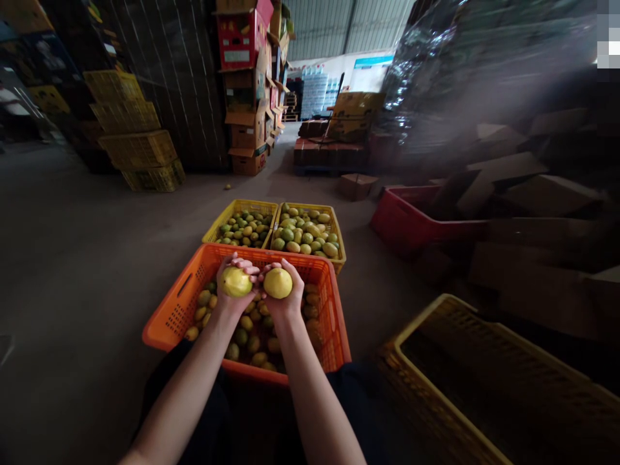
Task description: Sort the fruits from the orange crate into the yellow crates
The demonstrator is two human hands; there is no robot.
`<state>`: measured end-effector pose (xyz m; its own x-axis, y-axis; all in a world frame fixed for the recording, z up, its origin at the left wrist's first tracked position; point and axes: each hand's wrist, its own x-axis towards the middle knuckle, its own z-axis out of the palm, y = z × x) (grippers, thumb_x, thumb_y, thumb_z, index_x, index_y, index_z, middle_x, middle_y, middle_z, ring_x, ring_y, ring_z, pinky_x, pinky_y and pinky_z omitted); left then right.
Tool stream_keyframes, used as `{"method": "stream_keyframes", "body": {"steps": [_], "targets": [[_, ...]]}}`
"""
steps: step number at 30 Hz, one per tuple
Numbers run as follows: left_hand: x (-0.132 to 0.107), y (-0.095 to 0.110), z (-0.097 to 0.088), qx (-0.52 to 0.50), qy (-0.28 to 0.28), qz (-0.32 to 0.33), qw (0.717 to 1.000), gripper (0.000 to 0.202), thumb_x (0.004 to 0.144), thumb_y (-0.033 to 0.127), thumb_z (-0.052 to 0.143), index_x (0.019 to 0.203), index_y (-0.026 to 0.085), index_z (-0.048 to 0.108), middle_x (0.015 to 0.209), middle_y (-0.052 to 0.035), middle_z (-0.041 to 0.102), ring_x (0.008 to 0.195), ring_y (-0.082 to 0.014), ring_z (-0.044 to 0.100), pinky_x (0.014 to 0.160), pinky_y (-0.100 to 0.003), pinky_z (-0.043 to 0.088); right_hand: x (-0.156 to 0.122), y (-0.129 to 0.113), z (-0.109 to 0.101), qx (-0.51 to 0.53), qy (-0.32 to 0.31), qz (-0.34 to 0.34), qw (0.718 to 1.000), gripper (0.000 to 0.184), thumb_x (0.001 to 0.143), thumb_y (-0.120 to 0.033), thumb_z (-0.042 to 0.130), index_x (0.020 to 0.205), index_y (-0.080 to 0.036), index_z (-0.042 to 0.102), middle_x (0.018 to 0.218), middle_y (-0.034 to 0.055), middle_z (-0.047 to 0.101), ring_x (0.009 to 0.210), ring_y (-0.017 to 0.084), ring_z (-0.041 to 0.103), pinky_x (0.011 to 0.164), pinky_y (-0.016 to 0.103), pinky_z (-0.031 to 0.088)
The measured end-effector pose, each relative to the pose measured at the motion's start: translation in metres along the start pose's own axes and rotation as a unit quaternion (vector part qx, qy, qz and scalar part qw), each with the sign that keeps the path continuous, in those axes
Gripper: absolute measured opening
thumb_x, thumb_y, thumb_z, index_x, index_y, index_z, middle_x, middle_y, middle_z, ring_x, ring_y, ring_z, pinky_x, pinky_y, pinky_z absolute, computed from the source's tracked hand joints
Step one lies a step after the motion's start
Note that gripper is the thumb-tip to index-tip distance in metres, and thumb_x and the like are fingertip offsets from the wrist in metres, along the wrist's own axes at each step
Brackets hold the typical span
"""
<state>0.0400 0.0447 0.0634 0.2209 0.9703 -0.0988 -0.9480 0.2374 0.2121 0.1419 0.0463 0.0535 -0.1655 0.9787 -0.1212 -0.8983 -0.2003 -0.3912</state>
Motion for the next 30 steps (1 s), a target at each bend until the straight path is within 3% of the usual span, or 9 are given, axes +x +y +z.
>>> {"method": "stream_keyframes", "body": {"steps": [21,26,30], "targets": [[0.002,0.003,-0.005,-0.004,0.023,-0.001,1.0,0.03,0.084,0.02,0.046,0.055,0.017,0.052,0.054,0.0013,0.052,0.052,-0.01,0.053,0.049,-0.02,0.045,0.002,0.004,-0.003,0.016,0.002,0.009,1.0,0.012,0.07,-0.025,0.058,0.062,-0.017,0.057,0.057,-0.0004,0.064,0.044,0.014,0.058,0.026,0.019,0.035],[0.004,0.005,-0.015,-0.088,0.097,0.035,0.991,0.027,0.085,0.02,0.041,0.068,0.016,0.061,0.064,-0.0017,0.061,0.063,-0.0124,0.062,0.06,-0.023,0.052,0.003,0.006,0.001,0.037,0.002,0.011,0.999,0.012,0.075,-0.027,0.055,0.073,-0.016,0.061,0.065,0.0012,0.067,0.051,0.014,0.062,0.033,0.018,0.041],[0.008,0.009,-0.019,-0.121,0.142,0.08,0.979,0.027,0.087,0.022,0.037,0.087,0.016,0.064,0.07,-0.0041,0.065,0.074,-0.0155,0.066,0.068,-0.026,0.055,0.008,0.009,0.001,0.065,0.015,-0.015,0.998,0.015,0.079,-0.023,0.05,0.087,-0.018,0.062,0.081,0.0035,0.071,0.071,0.015,0.067,0.053,0.023,0.054]]}}
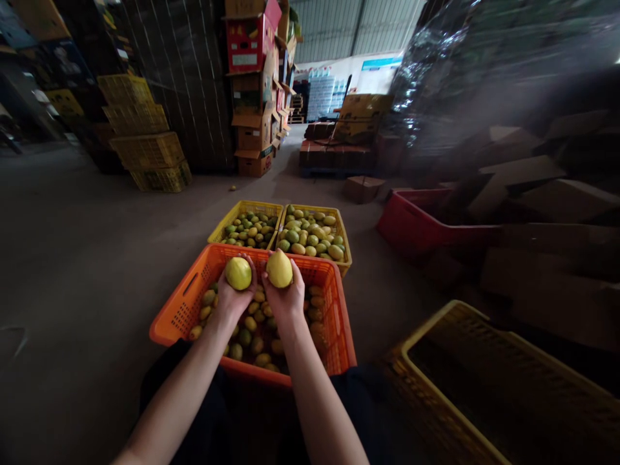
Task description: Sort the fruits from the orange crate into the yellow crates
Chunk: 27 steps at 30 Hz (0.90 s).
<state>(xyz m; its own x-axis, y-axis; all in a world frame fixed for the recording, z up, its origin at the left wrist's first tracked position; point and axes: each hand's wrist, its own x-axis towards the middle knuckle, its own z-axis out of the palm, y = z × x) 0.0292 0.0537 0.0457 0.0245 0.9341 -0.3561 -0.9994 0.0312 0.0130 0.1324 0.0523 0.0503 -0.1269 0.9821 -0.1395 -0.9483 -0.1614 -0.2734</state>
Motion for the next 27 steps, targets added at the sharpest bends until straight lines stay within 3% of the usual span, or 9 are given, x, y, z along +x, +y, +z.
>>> {"method": "stream_keyframes", "body": {"steps": [3,6,11,15,20,23,27], "targets": [[0.002,0.003,0.002,-0.005,-0.003,0.007,1.0,0.027,0.088,0.022,0.038,0.096,0.015,0.062,0.077,-0.0062,0.067,0.079,-0.0172,0.067,0.075,-0.028,0.055,0.004,0.003,-0.002,0.025,0.03,-0.012,0.999,0.018,0.079,-0.018,0.047,0.089,-0.017,0.062,0.08,0.0047,0.072,0.083,0.017,0.067,0.071,0.031,0.057],[0.003,0.005,0.005,0.001,-0.014,0.003,1.0,0.03,0.089,0.022,0.038,0.105,0.013,0.06,0.087,-0.0098,0.068,0.087,-0.02,0.067,0.078,-0.031,0.056,0.005,0.004,-0.005,0.026,0.027,-0.003,0.999,0.021,0.077,-0.014,0.046,0.091,-0.016,0.062,0.08,0.0048,0.071,0.089,0.02,0.066,0.08,0.04,0.056],[0.001,0.009,0.011,0.04,-0.03,-0.001,0.999,0.041,0.091,0.026,0.037,0.126,0.008,0.049,0.109,-0.0175,0.065,0.111,-0.0276,0.058,0.079,-0.033,0.057,0.003,0.003,-0.007,0.009,-0.023,0.003,1.0,0.022,0.073,-0.01,0.051,0.092,-0.015,0.06,0.084,0.0055,0.071,0.09,0.021,0.067,0.083,0.046,0.055],[-0.003,0.011,0.015,0.061,-0.055,-0.009,0.997,0.042,0.093,0.031,0.037,0.128,0.011,0.047,0.117,-0.018,0.062,0.117,-0.0267,0.055,0.081,-0.03,0.056,0.002,-0.001,-0.007,0.019,0.009,-0.012,1.0,0.015,0.074,-0.014,0.052,0.087,-0.015,0.061,0.078,0.0053,0.071,0.083,0.02,0.068,0.077,0.04,0.058],[-0.011,0.016,0.016,0.054,-0.09,-0.073,0.992,0.051,0.092,0.042,0.04,0.13,0.009,0.045,0.11,-0.0179,0.064,0.101,-0.0216,0.064,0.072,-0.024,0.058,0.004,-0.005,-0.006,0.031,0.057,-0.009,0.998,0.011,0.073,-0.019,0.057,0.082,-0.015,0.062,0.072,0.004,0.07,0.075,0.017,0.069,0.062,0.024,0.059],[-0.014,0.022,0.012,0.033,-0.111,-0.12,0.986,0.054,0.091,0.045,0.041,0.131,0.009,0.043,0.108,-0.0157,0.064,0.083,-0.0135,0.067,0.064,-0.016,0.056,0.004,-0.007,-0.007,0.042,0.053,0.028,0.997,0.016,0.076,-0.025,0.055,0.086,-0.015,0.062,0.076,0.006,0.07,0.079,0.018,0.069,0.058,0.022,0.058],[-0.016,0.027,0.006,0.024,-0.124,-0.132,0.983,0.045,0.091,0.044,0.042,0.124,0.014,0.05,0.108,-0.012,0.064,0.058,-0.0044,0.06,0.052,-0.009,0.05,0.002,-0.007,-0.008,0.049,0.029,0.067,0.996,0.025,0.082,-0.03,0.044,0.092,-0.014,0.06,0.083,0.0094,0.069,0.075,0.017,0.067,0.051,0.021,0.055]]}}
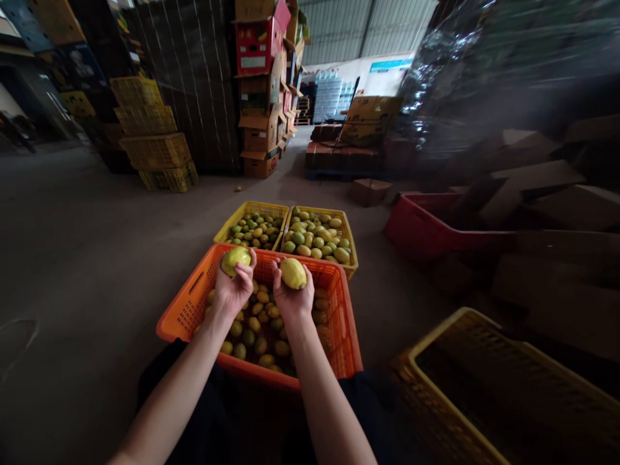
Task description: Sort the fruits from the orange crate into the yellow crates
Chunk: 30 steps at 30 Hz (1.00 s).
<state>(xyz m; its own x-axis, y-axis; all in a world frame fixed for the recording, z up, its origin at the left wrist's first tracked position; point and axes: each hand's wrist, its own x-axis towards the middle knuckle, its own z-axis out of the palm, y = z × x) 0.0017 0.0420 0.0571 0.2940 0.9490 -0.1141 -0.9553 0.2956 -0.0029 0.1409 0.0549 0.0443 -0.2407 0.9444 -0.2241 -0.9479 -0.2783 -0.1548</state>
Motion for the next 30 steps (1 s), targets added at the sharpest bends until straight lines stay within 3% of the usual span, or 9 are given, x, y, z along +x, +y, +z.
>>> {"method": "stream_keyframes", "body": {"steps": [4,9,14,19,25,30], "targets": [[-0.001,0.0,-0.002,0.01,0.013,0.005,1.0,0.039,0.09,0.04,0.044,0.117,0.015,0.054,0.097,-0.0094,0.064,0.052,-0.004,0.054,0.045,-0.009,0.046,0.0,0.004,0.0,-0.032,-0.025,-0.011,0.999,0.027,0.085,-0.029,0.038,0.089,-0.014,0.06,0.075,0.0072,0.067,0.056,0.012,0.059,0.043,0.019,0.048],[-0.001,-0.003,0.0,0.018,0.024,0.011,0.999,0.032,0.09,0.035,0.043,0.108,0.013,0.058,0.071,-0.0032,0.056,0.046,-0.005,0.046,0.04,-0.011,0.041,0.004,0.011,-0.001,-0.083,0.001,-0.02,0.996,0.023,0.083,-0.028,0.039,0.08,-0.015,0.058,0.067,0.0054,0.065,0.051,0.014,0.055,0.038,0.022,0.042],[0.005,-0.007,0.002,0.014,0.037,0.013,0.999,0.039,0.091,0.043,0.037,0.097,0.01,0.058,0.085,-0.0099,0.06,0.055,-0.0074,0.05,0.046,-0.015,0.045,0.01,0.011,-0.011,-0.094,-0.009,-0.035,0.995,0.016,0.074,-0.023,0.045,0.079,-0.014,0.057,0.073,0.0088,0.067,0.066,0.019,0.063,0.053,0.028,0.052],[0.01,-0.008,0.0,0.067,0.079,0.007,0.995,0.038,0.092,0.043,0.038,0.088,0.011,0.058,0.084,-0.0102,0.059,0.06,-0.0106,0.053,0.049,-0.019,0.048,0.013,0.005,-0.017,-0.091,-0.014,-0.047,0.995,0.015,0.07,-0.021,0.052,0.084,-0.017,0.057,0.077,0.0065,0.068,0.079,0.021,0.066,0.068,0.033,0.058],[0.011,-0.008,0.0,0.08,0.086,-0.005,0.993,0.04,0.091,0.043,0.037,0.087,0.01,0.06,0.079,-0.01,0.06,0.059,-0.0109,0.052,0.05,-0.02,0.049,0.009,0.005,-0.009,-0.081,0.015,-0.011,0.997,0.02,0.087,-0.03,0.044,0.088,-0.015,0.058,0.077,0.0077,0.07,0.074,0.017,0.068,0.065,0.026,0.059],[0.012,-0.008,-0.002,0.086,0.081,-0.007,0.993,0.042,0.091,0.044,0.038,0.085,0.008,0.06,0.075,-0.0097,0.058,0.059,-0.0114,0.052,0.05,-0.019,0.048,0.007,0.008,-0.006,-0.09,-0.004,-0.016,0.996,0.023,0.089,-0.032,0.046,0.086,-0.013,0.06,0.07,0.0069,0.069,0.064,0.016,0.066,0.062,0.026,0.058]]}}
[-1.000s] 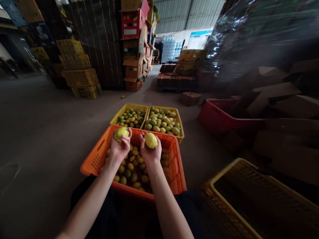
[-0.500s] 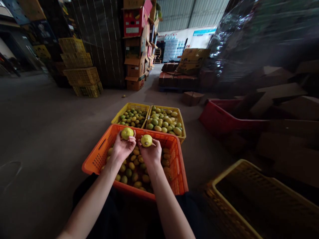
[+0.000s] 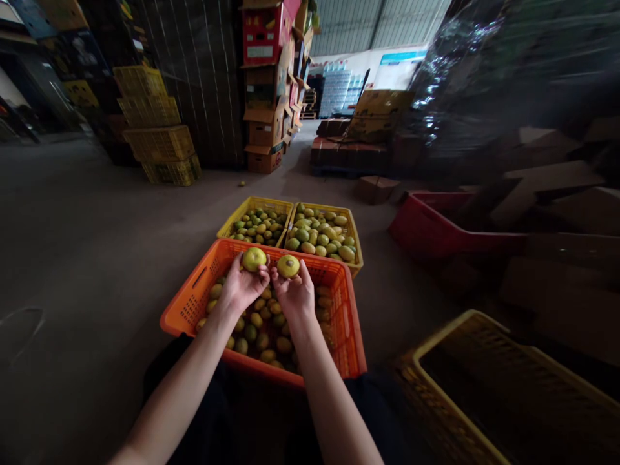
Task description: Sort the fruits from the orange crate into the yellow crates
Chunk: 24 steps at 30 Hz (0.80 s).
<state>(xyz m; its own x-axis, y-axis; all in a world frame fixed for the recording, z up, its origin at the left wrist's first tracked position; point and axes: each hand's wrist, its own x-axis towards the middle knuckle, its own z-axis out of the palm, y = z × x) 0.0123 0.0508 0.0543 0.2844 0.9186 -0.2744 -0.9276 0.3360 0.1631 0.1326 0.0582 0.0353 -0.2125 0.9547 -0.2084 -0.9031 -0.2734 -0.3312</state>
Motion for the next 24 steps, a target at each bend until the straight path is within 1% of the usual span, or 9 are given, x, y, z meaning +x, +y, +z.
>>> {"method": "stream_keyframes", "body": {"steps": [5,10,14,18,24], "targets": [[-0.0011,0.0002,0.0013,0.007,0.015,-0.012,1.0,0.047,0.09,0.046,0.038,0.085,0.005,0.061,0.063,-0.0078,0.053,0.059,-0.0129,0.052,0.05,-0.02,0.049,0.001,-0.0002,-0.0007,-0.008,-0.01,-0.002,1.0,0.024,0.089,-0.034,0.048,0.082,-0.014,0.06,0.068,0.0054,0.068,0.058,0.014,0.064,0.058,0.024,0.058],[-0.0024,0.0005,0.0024,-0.004,0.008,-0.015,1.0,0.042,0.089,0.044,0.04,0.091,0.008,0.062,0.066,-0.0072,0.054,0.058,-0.0128,0.052,0.048,-0.021,0.048,-0.0021,-0.0008,0.0031,-0.017,-0.008,0.006,1.0,0.029,0.09,-0.038,0.045,0.081,-0.015,0.06,0.066,0.0046,0.067,0.055,0.013,0.063,0.054,0.023,0.057],[-0.002,0.0005,0.0015,0.004,0.0,-0.01,1.0,0.044,0.09,0.044,0.039,0.089,0.006,0.061,0.067,-0.0078,0.055,0.058,-0.0128,0.052,0.049,-0.021,0.048,-0.0036,-0.0006,0.0057,-0.026,0.025,0.012,0.999,0.035,0.093,-0.038,0.037,0.08,-0.015,0.06,0.062,0.0039,0.066,0.052,0.013,0.062,0.048,0.023,0.056],[-0.0026,0.0003,0.0023,0.004,0.002,-0.002,1.0,0.04,0.09,0.042,0.039,0.086,0.008,0.06,0.071,-0.009,0.057,0.059,-0.0123,0.051,0.049,-0.02,0.047,-0.0034,-0.0004,0.0063,-0.021,0.046,0.011,0.999,0.036,0.093,-0.04,0.036,0.079,-0.015,0.059,0.06,0.004,0.066,0.05,0.013,0.061,0.046,0.023,0.054],[-0.0043,0.0019,0.0032,0.0,0.012,0.005,1.0,0.034,0.09,0.04,0.041,0.087,0.011,0.059,0.079,-0.0094,0.059,0.06,-0.0122,0.053,0.049,-0.021,0.048,-0.0023,0.0004,0.0061,-0.018,0.088,0.004,0.996,0.038,0.094,-0.042,0.034,0.075,-0.017,0.056,0.056,0.0021,0.065,0.044,0.012,0.058,0.04,0.02,0.048]]}}
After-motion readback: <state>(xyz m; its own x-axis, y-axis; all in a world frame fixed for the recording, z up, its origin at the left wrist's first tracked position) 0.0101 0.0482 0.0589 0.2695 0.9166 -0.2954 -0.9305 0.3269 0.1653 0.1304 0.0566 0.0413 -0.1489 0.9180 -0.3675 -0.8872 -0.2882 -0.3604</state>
